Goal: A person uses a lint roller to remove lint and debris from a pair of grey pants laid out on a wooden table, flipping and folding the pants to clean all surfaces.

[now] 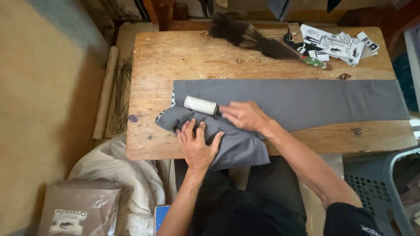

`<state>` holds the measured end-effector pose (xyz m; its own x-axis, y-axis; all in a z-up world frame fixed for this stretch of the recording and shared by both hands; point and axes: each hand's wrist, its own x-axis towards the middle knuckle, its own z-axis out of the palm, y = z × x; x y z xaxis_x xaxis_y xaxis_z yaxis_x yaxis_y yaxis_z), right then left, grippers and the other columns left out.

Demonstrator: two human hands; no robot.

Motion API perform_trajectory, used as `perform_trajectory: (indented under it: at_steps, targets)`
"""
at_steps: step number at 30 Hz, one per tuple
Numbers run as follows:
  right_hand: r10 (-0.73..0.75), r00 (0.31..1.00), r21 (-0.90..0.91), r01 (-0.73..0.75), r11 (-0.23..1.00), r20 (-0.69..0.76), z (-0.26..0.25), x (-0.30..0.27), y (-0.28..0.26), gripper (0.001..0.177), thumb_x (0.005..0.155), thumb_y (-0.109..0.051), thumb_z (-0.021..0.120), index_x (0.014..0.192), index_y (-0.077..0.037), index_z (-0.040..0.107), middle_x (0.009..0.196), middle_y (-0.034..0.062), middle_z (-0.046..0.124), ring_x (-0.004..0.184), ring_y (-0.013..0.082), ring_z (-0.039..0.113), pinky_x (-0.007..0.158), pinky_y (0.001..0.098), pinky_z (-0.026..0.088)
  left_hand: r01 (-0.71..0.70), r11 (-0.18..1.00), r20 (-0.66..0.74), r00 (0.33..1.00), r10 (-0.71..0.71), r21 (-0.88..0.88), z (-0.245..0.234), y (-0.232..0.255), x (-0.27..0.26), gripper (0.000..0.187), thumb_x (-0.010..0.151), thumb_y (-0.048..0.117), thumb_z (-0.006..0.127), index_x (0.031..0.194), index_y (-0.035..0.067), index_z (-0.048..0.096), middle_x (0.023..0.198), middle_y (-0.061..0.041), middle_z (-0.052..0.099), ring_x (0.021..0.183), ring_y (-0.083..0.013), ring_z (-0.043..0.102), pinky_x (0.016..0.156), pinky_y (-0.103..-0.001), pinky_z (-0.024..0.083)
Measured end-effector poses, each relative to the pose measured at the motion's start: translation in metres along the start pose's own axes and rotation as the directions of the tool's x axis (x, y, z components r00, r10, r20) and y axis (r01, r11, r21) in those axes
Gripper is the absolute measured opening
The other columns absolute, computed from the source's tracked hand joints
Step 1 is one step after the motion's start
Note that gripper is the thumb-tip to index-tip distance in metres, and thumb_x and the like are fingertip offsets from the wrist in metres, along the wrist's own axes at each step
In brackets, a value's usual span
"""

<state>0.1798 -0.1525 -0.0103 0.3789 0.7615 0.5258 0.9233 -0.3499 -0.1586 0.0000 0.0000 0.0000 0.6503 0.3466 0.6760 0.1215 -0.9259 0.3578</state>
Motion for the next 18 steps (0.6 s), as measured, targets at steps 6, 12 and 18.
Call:
perform_trajectory:
  at_steps: [6, 12, 18]
  targets:
    - [0.033, 0.999, 0.081, -0.035, 0.996, 0.025, 0.009, 0.036, -0.021, 0.022, 0.1, -0.044, 0.062, 0.119, -0.041, 0.074, 0.075, -0.0074, 0.062, 0.068, 0.0172, 0.071, 0.062, 0.0306, 0.059, -0.003, 1.0, 0.002, 1.0, 0.003, -0.004, 0.005, -0.002, -0.003, 0.06, 0.081, 0.057, 0.079, 0.111, 0.006, 0.068, 0.123, -0.016, 0.059, 0.119, -0.0396, 0.061, 0.108, -0.061, 0.04]
    - [0.091, 0.995, 0.042, -0.092, 0.995, 0.035, 0.062, 0.068, -0.002, 0.029, 0.104, -0.052, 0.05, 0.123, -0.043, 0.07, 0.077, -0.0053, 0.062, 0.069, 0.0199, 0.072, 0.063, 0.0336, 0.061, -0.001, 1.0, 0.0, 1.0, 0.001, 0.01, -0.001, 0.001, 0.003, 0.061, 0.084, 0.061, 0.074, 0.11, 0.007, 0.069, 0.121, -0.015, 0.061, 0.116, -0.0393, 0.063, 0.101, -0.055, 0.046]
    - [0.236, 0.972, -0.079, -0.234, 0.969, 0.011, 0.081, 0.073, 0.006, 0.029, 0.102, -0.051, 0.049, 0.122, -0.045, 0.069, 0.078, -0.005, 0.061, 0.068, 0.0199, 0.071, 0.062, 0.0348, 0.06, 0.005, 1.0, -0.019, 1.0, -0.006, -0.015, -0.001, 0.001, 0.003, 0.061, 0.082, 0.062, 0.076, 0.11, 0.008, 0.07, 0.121, -0.015, 0.061, 0.115, -0.0387, 0.064, 0.101, -0.053, 0.046]
